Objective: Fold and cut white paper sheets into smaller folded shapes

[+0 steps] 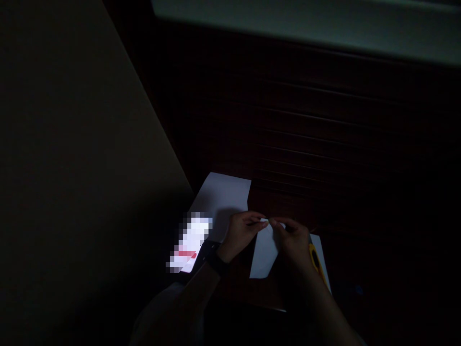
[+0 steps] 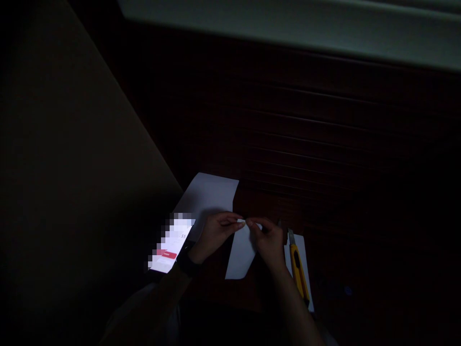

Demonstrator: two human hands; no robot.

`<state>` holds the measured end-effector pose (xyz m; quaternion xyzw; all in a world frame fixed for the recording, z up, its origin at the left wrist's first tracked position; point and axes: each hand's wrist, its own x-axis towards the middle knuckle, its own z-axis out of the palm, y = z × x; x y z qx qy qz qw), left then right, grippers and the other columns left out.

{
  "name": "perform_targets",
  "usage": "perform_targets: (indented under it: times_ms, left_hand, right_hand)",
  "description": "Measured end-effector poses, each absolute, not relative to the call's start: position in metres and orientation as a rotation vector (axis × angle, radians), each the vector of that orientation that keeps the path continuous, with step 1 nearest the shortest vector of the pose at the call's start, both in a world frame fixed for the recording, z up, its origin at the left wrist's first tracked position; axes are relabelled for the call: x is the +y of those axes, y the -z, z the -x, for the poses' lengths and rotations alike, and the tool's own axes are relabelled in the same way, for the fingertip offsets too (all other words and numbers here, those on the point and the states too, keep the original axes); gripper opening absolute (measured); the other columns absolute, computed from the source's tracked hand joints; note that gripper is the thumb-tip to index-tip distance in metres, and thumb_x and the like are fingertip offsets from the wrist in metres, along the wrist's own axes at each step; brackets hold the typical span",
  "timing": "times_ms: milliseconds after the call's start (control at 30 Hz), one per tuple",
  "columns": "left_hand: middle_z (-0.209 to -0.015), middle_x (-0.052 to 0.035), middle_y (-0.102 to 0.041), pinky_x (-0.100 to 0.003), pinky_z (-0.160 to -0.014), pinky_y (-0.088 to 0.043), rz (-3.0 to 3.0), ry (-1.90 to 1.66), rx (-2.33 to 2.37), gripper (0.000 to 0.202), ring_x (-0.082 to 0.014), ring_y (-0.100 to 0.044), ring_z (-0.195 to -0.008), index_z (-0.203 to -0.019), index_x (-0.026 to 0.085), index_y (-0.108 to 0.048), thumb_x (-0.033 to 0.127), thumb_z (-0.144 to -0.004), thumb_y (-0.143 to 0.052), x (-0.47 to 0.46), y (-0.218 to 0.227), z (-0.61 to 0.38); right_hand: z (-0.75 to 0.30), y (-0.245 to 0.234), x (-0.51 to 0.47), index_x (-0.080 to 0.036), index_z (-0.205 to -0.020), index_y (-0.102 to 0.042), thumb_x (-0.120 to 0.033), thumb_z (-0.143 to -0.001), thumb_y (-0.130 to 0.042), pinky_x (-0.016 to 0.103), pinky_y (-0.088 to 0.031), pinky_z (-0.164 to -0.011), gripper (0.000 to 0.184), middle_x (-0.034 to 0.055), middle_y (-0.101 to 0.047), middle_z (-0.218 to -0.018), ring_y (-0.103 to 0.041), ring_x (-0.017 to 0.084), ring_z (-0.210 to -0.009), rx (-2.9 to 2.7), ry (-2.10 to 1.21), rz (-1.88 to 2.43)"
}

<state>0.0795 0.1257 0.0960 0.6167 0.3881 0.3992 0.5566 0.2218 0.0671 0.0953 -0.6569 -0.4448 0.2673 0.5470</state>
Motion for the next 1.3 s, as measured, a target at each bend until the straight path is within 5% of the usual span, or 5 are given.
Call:
perform_targets:
  times_ms: [1300]
  left_hand:
    - [-0.085, -0.0069, -0.070, -0.027, -0.070, -0.053, -1.442, -0.880, 0.902, 0.023, -0.0179, -0.066, -0.078, -0.088, 0.016, -0.068, 0.029, -0.069, -0.069, 0.1260, -0.0950, -0.0773]
  right_hand:
    - [-0.2265, -0.0907, 0.0680, -0.020, -0.079, -0.071, -0.041, -0.069, -0.067, 0.028, -0.044, -0.056, 0.023, 0.0048, -0.070, -0.073, -0.062, 0.020, -0.066, -1.047, -0.700, 1.569]
